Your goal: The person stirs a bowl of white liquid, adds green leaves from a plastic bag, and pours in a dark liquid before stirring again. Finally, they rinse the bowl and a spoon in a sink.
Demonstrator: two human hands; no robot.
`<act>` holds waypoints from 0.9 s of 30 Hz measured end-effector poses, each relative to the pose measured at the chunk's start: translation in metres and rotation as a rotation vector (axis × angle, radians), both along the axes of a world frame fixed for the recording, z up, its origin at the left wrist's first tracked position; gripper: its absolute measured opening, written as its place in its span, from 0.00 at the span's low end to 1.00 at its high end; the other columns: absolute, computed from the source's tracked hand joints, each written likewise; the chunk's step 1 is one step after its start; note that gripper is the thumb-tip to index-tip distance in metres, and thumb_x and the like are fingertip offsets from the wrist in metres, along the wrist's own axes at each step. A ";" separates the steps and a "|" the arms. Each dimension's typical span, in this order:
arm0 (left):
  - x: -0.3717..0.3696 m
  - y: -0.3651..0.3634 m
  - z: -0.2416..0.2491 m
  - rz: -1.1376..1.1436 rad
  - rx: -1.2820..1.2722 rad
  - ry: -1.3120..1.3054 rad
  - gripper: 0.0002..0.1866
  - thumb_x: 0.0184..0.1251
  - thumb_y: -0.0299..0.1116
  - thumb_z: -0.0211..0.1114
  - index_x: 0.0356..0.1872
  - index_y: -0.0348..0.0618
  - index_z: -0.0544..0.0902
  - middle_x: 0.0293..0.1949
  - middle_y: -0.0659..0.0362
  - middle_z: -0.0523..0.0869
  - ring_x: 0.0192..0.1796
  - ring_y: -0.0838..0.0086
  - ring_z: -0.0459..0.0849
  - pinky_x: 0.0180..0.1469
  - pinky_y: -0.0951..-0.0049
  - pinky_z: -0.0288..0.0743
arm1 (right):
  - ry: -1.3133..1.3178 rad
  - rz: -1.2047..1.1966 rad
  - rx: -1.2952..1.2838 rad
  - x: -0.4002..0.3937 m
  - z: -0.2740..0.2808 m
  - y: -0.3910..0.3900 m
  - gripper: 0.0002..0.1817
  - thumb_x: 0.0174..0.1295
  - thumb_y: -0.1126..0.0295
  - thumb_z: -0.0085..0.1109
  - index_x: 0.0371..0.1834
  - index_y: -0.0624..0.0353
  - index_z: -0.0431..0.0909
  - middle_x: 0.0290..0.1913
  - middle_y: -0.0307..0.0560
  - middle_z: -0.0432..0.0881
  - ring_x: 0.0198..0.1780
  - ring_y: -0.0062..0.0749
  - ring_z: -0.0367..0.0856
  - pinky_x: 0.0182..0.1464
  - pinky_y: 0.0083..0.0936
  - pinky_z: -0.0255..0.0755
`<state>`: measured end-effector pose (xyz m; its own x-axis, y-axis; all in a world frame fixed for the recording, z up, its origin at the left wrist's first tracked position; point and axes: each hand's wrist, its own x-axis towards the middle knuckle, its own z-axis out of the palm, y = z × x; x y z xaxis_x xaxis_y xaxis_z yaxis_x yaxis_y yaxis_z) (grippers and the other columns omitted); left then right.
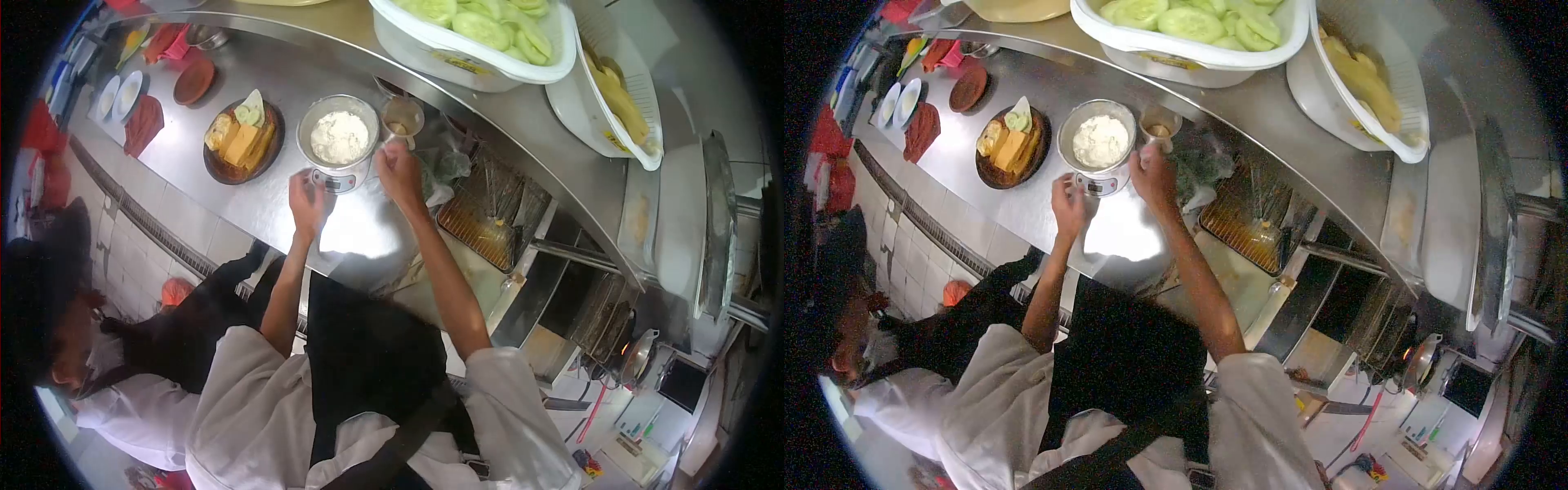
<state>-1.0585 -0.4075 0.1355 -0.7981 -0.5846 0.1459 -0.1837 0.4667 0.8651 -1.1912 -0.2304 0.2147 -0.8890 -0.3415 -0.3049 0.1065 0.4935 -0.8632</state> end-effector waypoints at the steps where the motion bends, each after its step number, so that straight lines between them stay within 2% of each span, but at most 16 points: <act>1: -0.013 -0.006 0.004 0.045 0.281 0.113 0.22 0.70 0.38 0.59 0.58 0.32 0.71 0.51 0.46 0.79 0.44 0.64 0.84 0.43 0.65 0.78 | 0.332 -0.149 0.096 -0.010 0.000 -0.006 0.16 0.57 0.64 0.62 0.44 0.61 0.76 0.44 0.57 0.79 0.47 0.53 0.79 0.49 0.43 0.72; 2: -0.022 -0.012 0.008 0.042 0.285 0.109 0.22 0.70 0.38 0.59 0.58 0.32 0.71 0.51 0.46 0.79 0.44 0.64 0.84 0.43 0.65 0.78 | 0.660 -0.299 0.196 -0.018 -0.002 -0.011 0.15 0.57 0.65 0.61 0.43 0.61 0.75 0.44 0.58 0.78 0.46 0.55 0.78 0.50 0.46 0.71; 4: -0.041 -0.010 0.051 0.054 0.815 0.022 0.21 0.72 0.33 0.56 0.60 0.32 0.69 0.50 0.46 0.80 0.40 0.65 0.85 0.37 0.69 0.80 | 0.671 -0.328 0.199 -0.033 -0.008 -0.005 0.14 0.56 0.66 0.61 0.41 0.62 0.74 0.42 0.57 0.77 0.45 0.54 0.77 0.49 0.45 0.70; 6: -0.053 -0.021 0.016 -0.103 0.714 -0.012 0.21 0.73 0.33 0.52 0.63 0.33 0.65 0.51 0.45 0.80 0.40 0.64 0.86 0.36 0.70 0.84 | 0.683 -0.405 0.248 -0.030 -0.014 0.028 0.14 0.56 0.67 0.61 0.40 0.62 0.73 0.40 0.56 0.77 0.44 0.53 0.77 0.47 0.45 0.70; 8: -0.059 -0.013 0.026 -0.049 0.917 0.027 0.20 0.72 0.29 0.49 0.63 0.33 0.66 0.52 0.45 0.80 0.43 0.64 0.86 0.39 0.71 0.87 | 0.736 -0.461 0.179 -0.022 -0.016 0.050 0.12 0.57 0.67 0.61 0.39 0.61 0.72 0.37 0.53 0.75 0.44 0.51 0.75 0.47 0.43 0.69; 10: -0.060 -0.016 0.034 -0.116 0.963 0.039 0.22 0.72 0.26 0.48 0.66 0.39 0.63 0.55 0.45 0.77 0.48 0.61 0.84 0.38 0.69 0.88 | 0.732 -0.460 0.200 0.010 -0.021 0.091 0.10 0.56 0.69 0.62 0.38 0.60 0.73 0.36 0.51 0.76 0.41 0.47 0.78 0.44 0.40 0.71; 11: -0.056 -0.011 0.042 -0.075 0.932 0.064 0.24 0.66 0.23 0.50 0.64 0.38 0.65 0.57 0.49 0.77 0.51 0.63 0.83 0.44 0.64 0.88 | 0.734 -0.417 0.188 0.032 -0.023 0.111 0.08 0.56 0.72 0.62 0.36 0.60 0.75 0.35 0.48 0.78 0.39 0.43 0.80 0.41 0.37 0.73; 13: -0.047 -0.012 0.043 -0.102 0.915 0.023 0.25 0.65 0.23 0.50 0.65 0.40 0.65 0.58 0.50 0.76 0.53 0.63 0.81 0.45 0.63 0.87 | 0.444 -0.397 0.225 0.086 -0.026 0.154 0.06 0.57 0.73 0.60 0.35 0.62 0.75 0.31 0.48 0.79 0.34 0.45 0.80 0.38 0.38 0.74; 15: -0.040 -0.017 0.037 -0.105 0.915 -0.006 0.27 0.64 0.23 0.52 0.66 0.44 0.64 0.60 0.52 0.74 0.56 0.63 0.78 0.45 0.63 0.86 | 0.622 -0.311 0.423 0.140 -0.035 0.193 0.07 0.58 0.71 0.60 0.35 0.63 0.76 0.28 0.51 0.80 0.30 0.49 0.80 0.35 0.41 0.74; 17: -0.023 -0.014 0.041 -0.064 0.873 -0.045 0.27 0.64 0.24 0.53 0.66 0.43 0.64 0.59 0.51 0.74 0.55 0.64 0.79 0.45 0.64 0.84 | 0.092 -0.309 0.586 0.199 -0.053 0.210 0.10 0.59 0.67 0.59 0.35 0.64 0.76 0.29 0.52 0.81 0.30 0.51 0.81 0.36 0.44 0.74; 18: -0.012 -0.011 0.044 -0.078 0.880 -0.053 0.27 0.65 0.25 0.53 0.66 0.43 0.64 0.59 0.51 0.74 0.55 0.64 0.79 0.45 0.64 0.84 | 0.084 -0.333 0.598 0.218 -0.044 0.216 0.10 0.59 0.67 0.59 0.35 0.64 0.76 0.29 0.52 0.81 0.30 0.51 0.81 0.36 0.44 0.74; 20: 0.009 -0.008 0.039 -0.050 0.872 -0.036 0.27 0.65 0.24 0.52 0.67 0.43 0.63 0.59 0.50 0.73 0.55 0.64 0.78 0.45 0.65 0.84 | -0.156 -0.509 0.682 0.238 -0.023 0.225 0.16 0.59 0.58 0.60 0.38 0.61 0.76 0.41 0.56 0.81 0.46 0.53 0.80 0.48 0.45 0.74; 21: 0.018 0.000 0.048 -0.070 0.871 -0.033 0.27 0.65 0.24 0.52 0.67 0.43 0.63 0.59 0.50 0.73 0.55 0.64 0.78 0.45 0.65 0.84 | -0.152 -0.528 0.677 0.243 -0.032 0.241 0.16 0.59 0.58 0.60 0.38 0.61 0.76 0.41 0.56 0.81 0.46 0.53 0.80 0.48 0.45 0.74; 23: 0.041 0.017 0.070 -0.085 0.887 -0.113 0.30 0.64 0.23 0.50 0.70 0.43 0.60 0.61 0.47 0.72 0.56 0.61 0.79 0.48 0.62 0.84 | 0.303 -0.872 1.046 0.261 -0.069 0.289 0.18 0.62 0.58 0.58 0.44 0.63 0.72 0.43 0.57 0.77 0.47 0.57 0.77 0.48 0.48 0.73; 26: 0.069 0.048 0.084 -0.185 0.891 -0.234 0.33 0.62 0.21 0.49 0.72 0.44 0.57 0.63 0.46 0.71 0.57 0.58 0.80 0.50 0.60 0.85 | 0.411 -0.777 1.075 0.273 -0.115 0.339 0.16 0.64 0.61 0.55 0.47 0.62 0.70 0.41 0.55 0.75 0.45 0.59 0.75 0.47 0.49 0.72; 27: 0.074 0.064 0.087 -0.209 0.886 -0.283 0.34 0.61 0.20 0.48 0.72 0.43 0.56 0.63 0.45 0.71 0.57 0.57 0.80 0.49 0.60 0.86 | 0.350 -0.736 1.163 0.272 -0.118 0.343 0.12 0.65 0.63 0.54 0.43 0.61 0.71 0.43 0.55 0.76 0.48 0.55 0.76 0.47 0.48 0.72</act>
